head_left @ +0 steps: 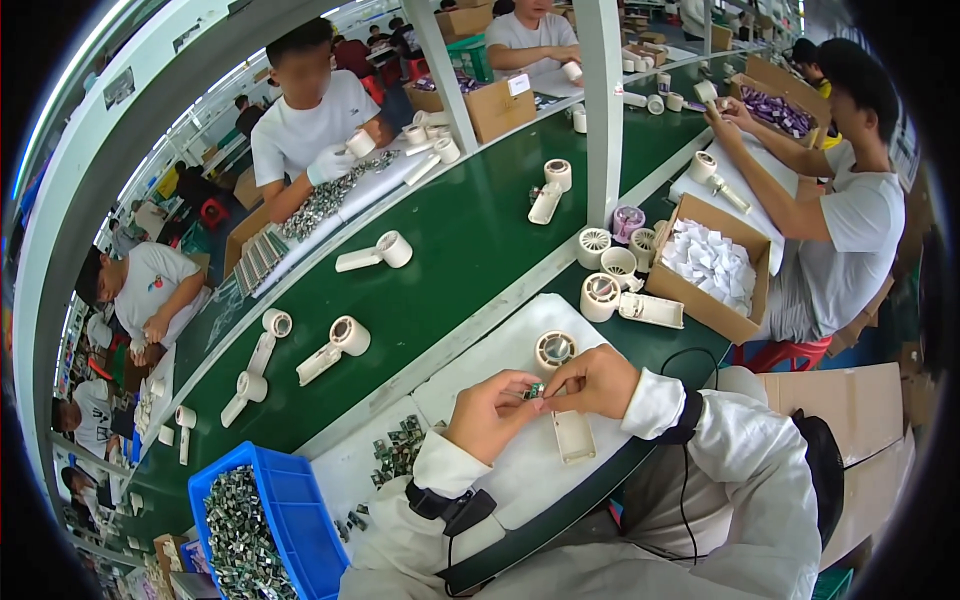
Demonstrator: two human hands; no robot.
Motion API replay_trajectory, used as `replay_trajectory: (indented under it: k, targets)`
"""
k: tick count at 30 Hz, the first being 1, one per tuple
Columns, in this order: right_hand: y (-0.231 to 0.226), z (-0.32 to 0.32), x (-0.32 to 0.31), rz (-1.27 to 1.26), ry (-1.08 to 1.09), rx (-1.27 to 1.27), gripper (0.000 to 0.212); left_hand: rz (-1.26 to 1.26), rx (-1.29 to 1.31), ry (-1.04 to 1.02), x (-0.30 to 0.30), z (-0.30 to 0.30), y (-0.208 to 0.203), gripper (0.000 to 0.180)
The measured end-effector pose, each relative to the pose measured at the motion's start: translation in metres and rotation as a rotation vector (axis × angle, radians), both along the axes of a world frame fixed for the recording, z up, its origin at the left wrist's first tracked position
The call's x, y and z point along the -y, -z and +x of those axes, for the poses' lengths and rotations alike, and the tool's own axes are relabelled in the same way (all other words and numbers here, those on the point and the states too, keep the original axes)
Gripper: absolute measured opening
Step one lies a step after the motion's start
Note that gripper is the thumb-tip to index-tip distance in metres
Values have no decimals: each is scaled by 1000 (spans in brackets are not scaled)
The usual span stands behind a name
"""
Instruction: The person picks up a circuit board and a fan housing, connects the board to the internal wires by hand, and presses the board into the housing before placing it on the conveyor belt.
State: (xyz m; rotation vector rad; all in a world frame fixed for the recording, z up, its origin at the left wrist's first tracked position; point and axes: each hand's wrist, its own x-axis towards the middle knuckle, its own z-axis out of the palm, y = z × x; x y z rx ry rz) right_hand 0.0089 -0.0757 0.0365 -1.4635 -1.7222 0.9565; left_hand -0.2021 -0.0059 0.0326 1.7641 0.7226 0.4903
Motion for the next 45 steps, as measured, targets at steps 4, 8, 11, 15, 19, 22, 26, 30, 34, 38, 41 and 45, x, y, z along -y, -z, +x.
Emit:
replay_trajectory:
  k: [4,8,11,15,19,22,26,30,34,38,41,45]
  targets:
    - [4,5,6,-19,-6,-50,18,-21,6,-3,0,4,6,29]
    - [9,4,-1,35,-47,45,17,-14,27,3,-5,-2,12,28]
    - [-5,-4,-3,-20,-61,-78,16,-112,90,-40,-5,-9,-2,30]
    - [-6,2,-5,-16,-10,-133,16,-271,67,-15,-11,-10,-13,33]
    - [-12,-2,-1,42,-1,-92,16,-246,103,36,-14,-11,-14,32]
    - [-13,-4,3,60,-3,-72,16,-222,174,49,-12,-11,-11,30]
    - [-10,-1,-2,85,-16,-95,15,-287,188,-29,-12,-15,-16,27]
    - [-13,-7,-5,91,-76,-116,14,-217,192,104,-17,-33,-13,24]
    - [-5,1,1,37,41,-47,22,-287,345,154,-20,-17,-1,21]
    - [18,-7,4,161,10,-84,12,-147,275,131,-12,-25,-1,19]
    - [27,-8,5,149,26,-125,12,-43,193,78,-3,-27,-3,17]
    - [21,-10,-5,81,40,-106,13,9,143,-13,-2,-25,-6,15]
